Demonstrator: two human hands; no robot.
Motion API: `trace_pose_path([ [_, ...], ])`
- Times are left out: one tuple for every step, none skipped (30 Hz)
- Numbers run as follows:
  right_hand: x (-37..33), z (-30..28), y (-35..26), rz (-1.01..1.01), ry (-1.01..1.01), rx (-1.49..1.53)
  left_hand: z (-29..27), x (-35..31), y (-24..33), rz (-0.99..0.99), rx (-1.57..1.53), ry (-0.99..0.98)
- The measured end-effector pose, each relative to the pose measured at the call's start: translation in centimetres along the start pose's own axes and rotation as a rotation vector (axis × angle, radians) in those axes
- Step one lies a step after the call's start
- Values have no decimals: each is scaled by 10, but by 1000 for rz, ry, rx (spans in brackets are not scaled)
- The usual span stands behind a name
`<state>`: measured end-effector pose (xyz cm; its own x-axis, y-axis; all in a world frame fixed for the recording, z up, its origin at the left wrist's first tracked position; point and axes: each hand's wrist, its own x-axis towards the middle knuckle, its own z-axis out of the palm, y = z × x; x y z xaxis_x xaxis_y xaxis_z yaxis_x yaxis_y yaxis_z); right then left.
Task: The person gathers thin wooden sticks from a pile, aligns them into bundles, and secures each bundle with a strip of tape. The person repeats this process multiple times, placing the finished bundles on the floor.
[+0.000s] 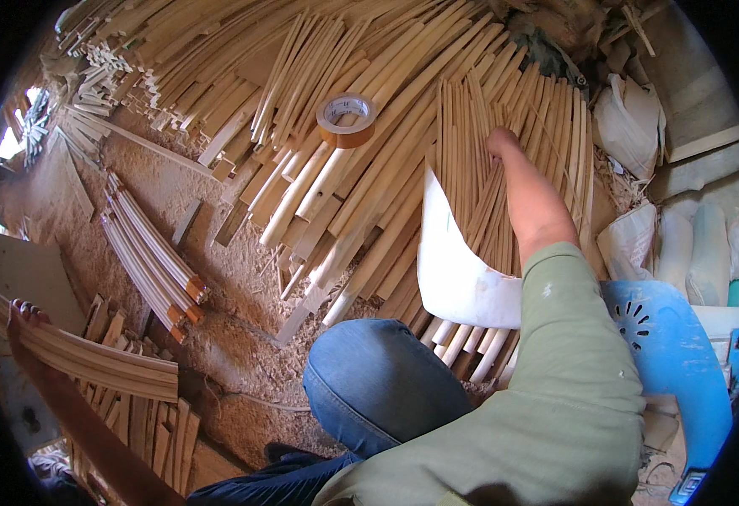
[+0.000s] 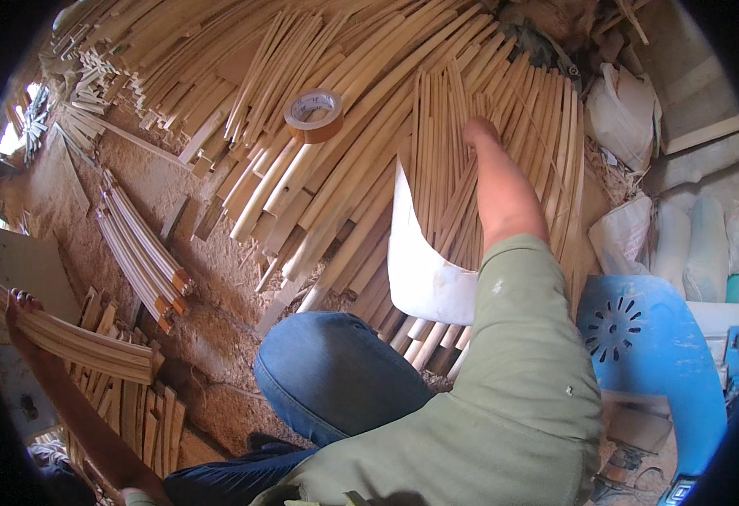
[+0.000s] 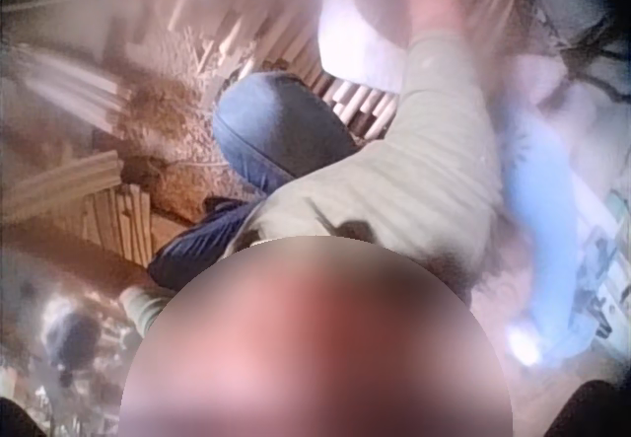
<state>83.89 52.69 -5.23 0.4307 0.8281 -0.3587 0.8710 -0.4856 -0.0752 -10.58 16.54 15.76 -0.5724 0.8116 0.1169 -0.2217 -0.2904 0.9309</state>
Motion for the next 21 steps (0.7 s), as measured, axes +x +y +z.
trace_pose_path([
  [-2,-2,1,-7,-31,39,-1,-1,1,-4,6,42],
  [-3,-2,2,-14,-5,79,-1,-3,2,-1,25,70],
  [-3,-2,3,-77,0,43,-1,-4,2,-13,12,30],
  [-2,-1,3,-142,66,12,0,-4,2,-12,8,-26],
  [-1,2,4,-187,65,-39,1,-5,1,3,7,-47],
  [2,5,3,-189,87,-20,3,-5,1,-6,17,-66],
  [5,7,3,-175,45,-25,4,-6,0,2,28,-48],
  [7,9,1,-151,32,-34,6,-6,0,20,44,-60],
  [9,9,0,-166,27,-12,7,-5,-1,8,38,-51],
  [9,7,-3,-173,53,6,8,-5,-2,9,37,-74],
  [8,2,-6,-148,65,21,9,-4,-2,6,51,-81],
  [5,-6,-10,-219,125,52,9,-4,-3,4,42,-68],
  [1,-20,-15,-260,177,77,8,-4,-4,1,43,-36],
  [-5,-37,-19,-273,223,103,7,-5,-5,4,48,-28],
  [-13,-58,-24,-300,326,202,5,-5,-5,8,54,-20],
  [-23,-80,-28,-333,424,308,2,-6,-6,21,65,-33],
  [-30,-108,-36,-348,607,316,0,-5,-6,47,108,-69],
  [-39,-134,-43,-373,774,336,-4,-6,-6,18,47,-51],
  [-50,-161,-47,-405,974,335,-6,-3,-6,1,19,-55],
  [-61,-188,-52,-423,1156,337,-9,-1,-7,11,-1,-91],
  [-74,-215,-55,-475,1195,396,-12,1,-7,-10,5,-67],
])
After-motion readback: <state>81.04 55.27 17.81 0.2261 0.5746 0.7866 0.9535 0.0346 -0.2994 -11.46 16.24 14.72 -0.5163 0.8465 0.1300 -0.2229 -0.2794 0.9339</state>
